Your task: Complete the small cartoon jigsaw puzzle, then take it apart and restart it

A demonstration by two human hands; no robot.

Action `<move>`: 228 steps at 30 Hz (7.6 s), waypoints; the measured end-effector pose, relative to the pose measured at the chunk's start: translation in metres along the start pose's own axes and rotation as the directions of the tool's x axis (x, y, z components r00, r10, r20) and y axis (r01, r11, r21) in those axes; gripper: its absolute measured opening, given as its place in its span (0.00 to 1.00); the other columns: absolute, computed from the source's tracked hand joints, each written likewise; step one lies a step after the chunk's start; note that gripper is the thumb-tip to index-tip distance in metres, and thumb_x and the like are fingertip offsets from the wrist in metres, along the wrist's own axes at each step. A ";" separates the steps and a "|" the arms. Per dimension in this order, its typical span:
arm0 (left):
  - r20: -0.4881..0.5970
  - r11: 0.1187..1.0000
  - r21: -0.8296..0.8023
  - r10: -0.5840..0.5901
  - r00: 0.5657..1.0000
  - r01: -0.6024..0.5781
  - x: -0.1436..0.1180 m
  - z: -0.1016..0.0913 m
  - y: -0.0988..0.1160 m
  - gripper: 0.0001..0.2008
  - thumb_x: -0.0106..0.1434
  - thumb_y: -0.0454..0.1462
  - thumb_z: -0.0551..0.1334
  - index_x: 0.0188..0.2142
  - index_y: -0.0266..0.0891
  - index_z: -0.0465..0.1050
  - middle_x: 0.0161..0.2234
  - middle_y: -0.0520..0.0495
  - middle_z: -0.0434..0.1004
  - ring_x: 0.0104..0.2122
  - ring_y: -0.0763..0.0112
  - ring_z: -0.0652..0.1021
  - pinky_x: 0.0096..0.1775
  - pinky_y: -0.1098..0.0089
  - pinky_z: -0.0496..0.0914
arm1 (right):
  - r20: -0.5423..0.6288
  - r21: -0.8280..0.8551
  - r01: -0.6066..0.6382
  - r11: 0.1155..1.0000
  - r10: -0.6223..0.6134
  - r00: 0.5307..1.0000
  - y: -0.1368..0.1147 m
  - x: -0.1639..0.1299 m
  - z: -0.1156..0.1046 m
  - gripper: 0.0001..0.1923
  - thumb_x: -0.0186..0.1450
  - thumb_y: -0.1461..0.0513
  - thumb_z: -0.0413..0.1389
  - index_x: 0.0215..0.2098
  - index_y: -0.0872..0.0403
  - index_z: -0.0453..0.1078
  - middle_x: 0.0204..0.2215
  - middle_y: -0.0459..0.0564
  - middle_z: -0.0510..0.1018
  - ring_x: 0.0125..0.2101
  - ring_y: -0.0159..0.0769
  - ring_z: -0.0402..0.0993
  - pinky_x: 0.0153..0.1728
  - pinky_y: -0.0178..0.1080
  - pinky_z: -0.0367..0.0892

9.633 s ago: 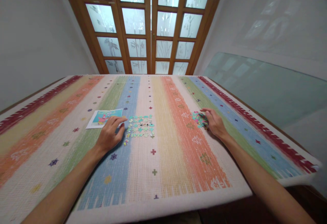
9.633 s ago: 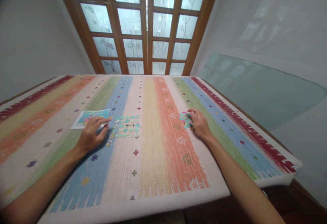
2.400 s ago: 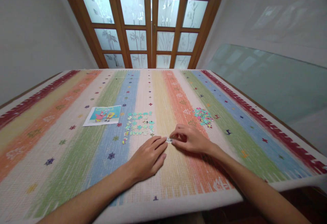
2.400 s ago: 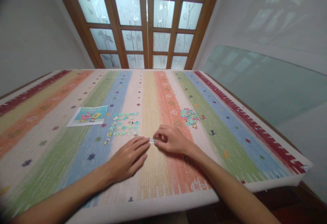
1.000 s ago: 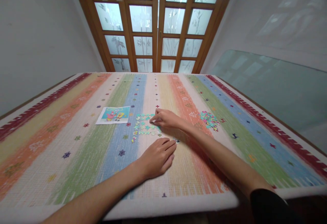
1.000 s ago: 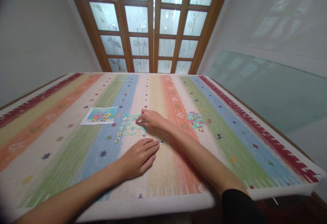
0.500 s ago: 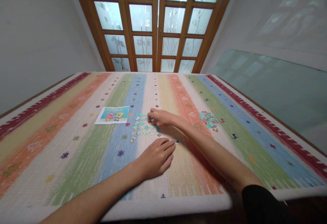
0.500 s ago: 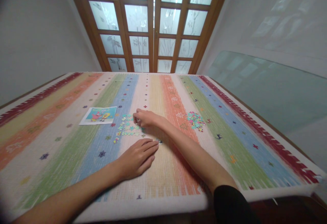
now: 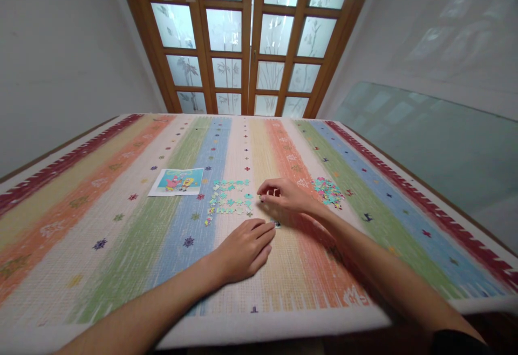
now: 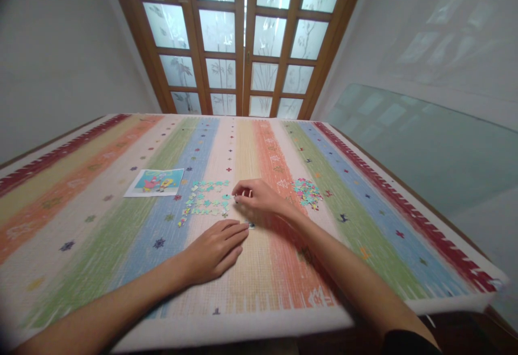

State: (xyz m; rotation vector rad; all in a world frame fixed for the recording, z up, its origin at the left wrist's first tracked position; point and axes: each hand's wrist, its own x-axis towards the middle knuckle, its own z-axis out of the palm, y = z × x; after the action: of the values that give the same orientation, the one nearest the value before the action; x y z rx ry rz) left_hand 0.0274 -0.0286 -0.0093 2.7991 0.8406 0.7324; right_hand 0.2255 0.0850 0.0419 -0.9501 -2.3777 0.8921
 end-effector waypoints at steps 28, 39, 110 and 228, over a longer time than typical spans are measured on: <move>-0.002 1.000 0.011 0.029 1.000 -0.029 0.001 -0.005 -0.001 0.17 0.73 0.34 0.54 0.58 0.33 0.69 0.56 0.38 0.77 0.54 0.54 0.74 0.57 0.52 0.71 | -0.119 -0.136 -0.032 0.990 0.015 0.993 0.014 -0.088 0.018 0.10 0.70 0.60 0.57 0.39 0.54 0.81 0.30 0.49 0.75 0.31 0.34 0.71 0.33 0.38 0.63; -0.007 0.999 0.018 0.030 1.000 -0.030 0.002 -0.005 0.000 0.16 0.74 0.35 0.53 0.57 0.33 0.70 0.55 0.39 0.77 0.54 0.55 0.74 0.56 0.52 0.71 | -0.130 -0.234 0.006 0.972 -0.037 0.991 0.010 -0.088 0.021 0.09 0.70 0.63 0.57 0.39 0.55 0.81 0.30 0.50 0.75 0.30 0.34 0.71 0.33 0.37 0.63; 0.465 0.929 -0.073 -0.290 0.836 0.363 -0.034 -0.123 -0.101 0.12 0.63 0.37 0.61 0.39 0.43 0.85 0.33 0.47 0.76 0.35 0.65 0.76 0.42 0.67 0.67 | -0.119 -0.233 0.096 0.968 -0.126 0.985 0.014 -0.089 0.024 0.09 0.68 0.63 0.58 0.42 0.53 0.81 0.31 0.50 0.76 0.29 0.34 0.71 0.33 0.38 0.65; 0.083 0.985 -0.133 -0.102 0.991 0.112 0.000 -0.031 -0.025 0.12 0.74 0.35 0.53 0.45 0.39 0.76 0.38 0.43 0.73 0.40 0.62 0.72 0.43 0.62 0.68 | -0.030 -0.318 0.286 0.904 -0.311 0.950 -0.008 -0.089 0.043 0.13 0.73 0.62 0.53 0.48 0.53 0.79 0.38 0.55 0.74 0.38 0.39 0.69 0.39 0.42 0.67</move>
State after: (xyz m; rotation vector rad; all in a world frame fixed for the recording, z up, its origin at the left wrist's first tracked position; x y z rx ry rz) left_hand 0.0002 -0.0086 0.0111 2.6204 0.8840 0.6377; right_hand 0.2564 -0.0014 0.0043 -0.6820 -2.5468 0.3637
